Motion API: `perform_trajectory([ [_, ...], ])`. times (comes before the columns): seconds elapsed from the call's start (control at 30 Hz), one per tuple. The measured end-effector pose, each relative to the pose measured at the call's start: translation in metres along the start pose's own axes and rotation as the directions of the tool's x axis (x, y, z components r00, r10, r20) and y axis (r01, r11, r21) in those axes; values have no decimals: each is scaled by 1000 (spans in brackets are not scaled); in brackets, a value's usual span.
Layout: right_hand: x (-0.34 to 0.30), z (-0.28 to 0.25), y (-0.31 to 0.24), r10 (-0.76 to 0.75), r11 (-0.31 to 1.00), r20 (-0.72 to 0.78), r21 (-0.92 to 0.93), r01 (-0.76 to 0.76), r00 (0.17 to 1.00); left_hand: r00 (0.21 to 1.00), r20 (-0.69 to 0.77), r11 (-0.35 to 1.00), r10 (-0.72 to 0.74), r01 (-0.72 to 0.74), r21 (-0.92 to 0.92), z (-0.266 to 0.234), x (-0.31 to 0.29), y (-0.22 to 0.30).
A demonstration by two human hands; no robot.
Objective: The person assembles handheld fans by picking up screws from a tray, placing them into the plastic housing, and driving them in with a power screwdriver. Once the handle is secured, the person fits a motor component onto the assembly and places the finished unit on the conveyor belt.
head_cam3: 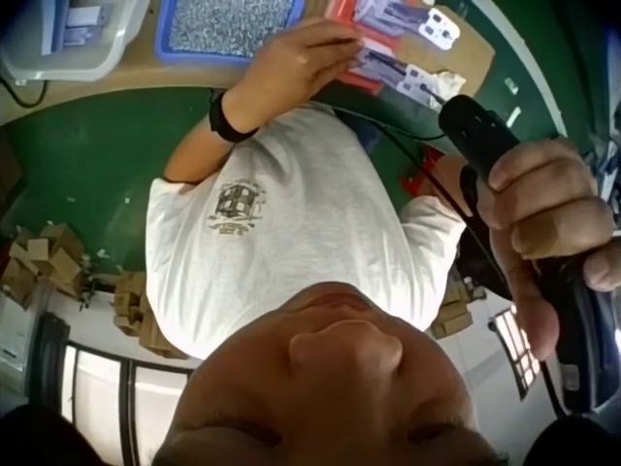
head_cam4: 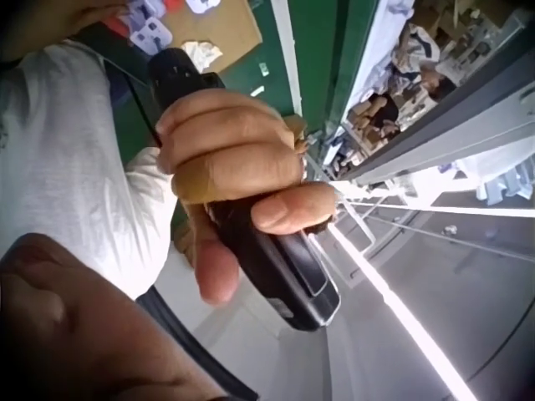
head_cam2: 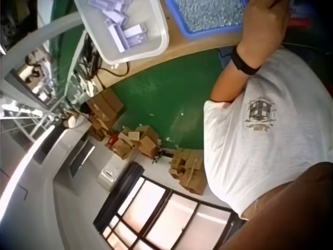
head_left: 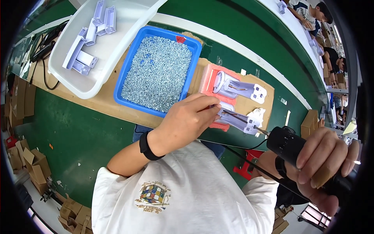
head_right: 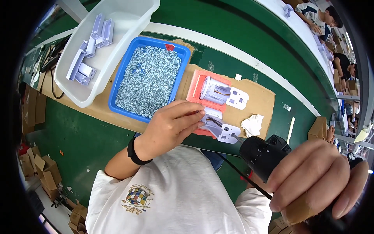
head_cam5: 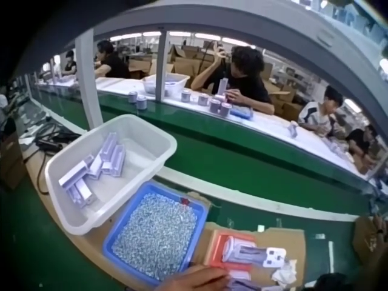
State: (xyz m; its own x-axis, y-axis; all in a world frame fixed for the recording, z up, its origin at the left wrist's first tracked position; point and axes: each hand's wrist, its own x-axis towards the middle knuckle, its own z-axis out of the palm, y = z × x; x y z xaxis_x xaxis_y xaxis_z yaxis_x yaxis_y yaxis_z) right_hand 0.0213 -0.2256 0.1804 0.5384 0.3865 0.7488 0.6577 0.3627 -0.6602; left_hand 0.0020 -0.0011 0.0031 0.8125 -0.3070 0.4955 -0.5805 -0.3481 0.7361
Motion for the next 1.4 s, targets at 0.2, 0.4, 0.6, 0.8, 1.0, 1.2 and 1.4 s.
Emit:
perform_trajectory([
  [0.2,-83,-108,-136,-128,977,-108,158,144,986,1000,-13,998,18,-17,68,-11,-3,3],
  [0.4,-99,-124,-178,-222,968,-234,62,243,947,995,15,974,-101,96,207,-34,9,6],
  [0.6,-9,-35,-77,-171,985,-335,-58,161,926,972,24,829,-235,187,527,-56,11,-16],
  [0.8,3,-27,-52,-142,990,-266,-45,135,953,946,93,806,-309,208,554,-66,-4,-28],
  [1.0,2,-11,-12,-158,987,-329,-74,141,931,946,78,778,-314,210,592,-61,0,-30],
  [1.2,2,-18,-6,-144,989,-250,-1,148,958,942,55,898,-332,297,323,-72,6,-15],
  [1.4,-8,-22,-2,-204,979,-360,-58,196,910,957,156,964,-243,221,148,-74,32,2],
])
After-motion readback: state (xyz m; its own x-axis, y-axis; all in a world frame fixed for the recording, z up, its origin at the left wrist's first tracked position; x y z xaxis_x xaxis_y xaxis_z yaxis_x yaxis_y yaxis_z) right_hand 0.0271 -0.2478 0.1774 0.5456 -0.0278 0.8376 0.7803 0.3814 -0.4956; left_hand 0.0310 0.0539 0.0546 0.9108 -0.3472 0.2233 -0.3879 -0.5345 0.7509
